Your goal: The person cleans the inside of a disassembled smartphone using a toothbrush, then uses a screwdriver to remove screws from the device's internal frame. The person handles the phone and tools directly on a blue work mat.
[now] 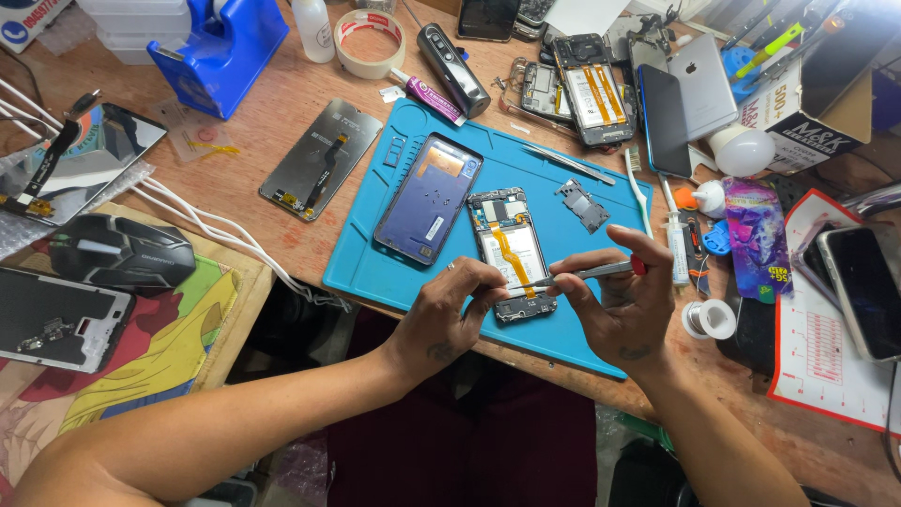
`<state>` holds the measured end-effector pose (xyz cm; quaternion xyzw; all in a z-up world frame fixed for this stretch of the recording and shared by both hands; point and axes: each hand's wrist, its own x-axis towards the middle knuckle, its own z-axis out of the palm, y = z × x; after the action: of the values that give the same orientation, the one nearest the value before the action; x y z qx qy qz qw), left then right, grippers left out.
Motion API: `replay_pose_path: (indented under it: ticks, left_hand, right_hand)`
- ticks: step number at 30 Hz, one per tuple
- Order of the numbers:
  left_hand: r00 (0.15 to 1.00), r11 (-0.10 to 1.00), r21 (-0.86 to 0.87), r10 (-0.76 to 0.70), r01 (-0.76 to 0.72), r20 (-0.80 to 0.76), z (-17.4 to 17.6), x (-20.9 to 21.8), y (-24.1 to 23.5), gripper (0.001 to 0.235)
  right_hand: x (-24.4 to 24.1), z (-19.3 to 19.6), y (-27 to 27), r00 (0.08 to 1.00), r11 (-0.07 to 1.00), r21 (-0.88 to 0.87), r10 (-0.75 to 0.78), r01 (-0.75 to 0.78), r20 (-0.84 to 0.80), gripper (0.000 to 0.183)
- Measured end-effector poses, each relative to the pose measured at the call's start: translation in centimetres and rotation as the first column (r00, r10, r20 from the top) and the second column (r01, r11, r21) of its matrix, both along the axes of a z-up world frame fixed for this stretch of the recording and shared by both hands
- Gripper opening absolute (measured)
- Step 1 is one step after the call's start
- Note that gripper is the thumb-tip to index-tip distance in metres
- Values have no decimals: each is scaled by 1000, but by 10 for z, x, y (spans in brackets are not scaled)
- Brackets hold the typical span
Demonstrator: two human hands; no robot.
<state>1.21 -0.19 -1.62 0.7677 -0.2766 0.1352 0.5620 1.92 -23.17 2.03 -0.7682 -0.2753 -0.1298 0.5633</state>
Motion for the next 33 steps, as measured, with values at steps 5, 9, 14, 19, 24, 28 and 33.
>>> replay_pose_path:
  ticks: [5, 9, 14, 19, 24, 28, 33]
  left_hand:
    - [1000, 1000, -18, -14, 13, -8, 1, -1, 0, 15]
    - [1000, 1000, -24, -7, 7, -7, 0, -1, 0, 15]
    - [1000, 1000, -23, -10, 9, -15, 3, -1, 0, 16]
    - [1000, 1000, -11, 12, -12, 6, 0, -1, 0, 17]
    - [999, 1000, -30, 1, -2, -44, -2, -2, 0, 20]
    - [998, 999, -42, -8, 6, -59, -3, -1, -1, 24]
    - [997, 998, -68, -19, 14, -69, -5, -1, -1, 25]
  right_hand:
    - [-1, 0, 2, 1000, 999, -51, 10, -10, -7, 60]
    - [-1, -1, 1, 999, 1000, -13, 5, -5, -32, 60]
    - [-1, 0, 2, 1000, 1000, -11, -19, 19, -18, 60]
    - [-1, 0, -3, 1000, 999, 36, 17, -18, 5, 60]
    - [1, 1, -7, 999, 999, 39, -12, 10, 51, 60]
    - [-2, -1, -6, 997, 999, -7, -38, 38, 68, 60]
    - [-1, 0, -6, 995, 999, -41, -12, 16, 99, 60]
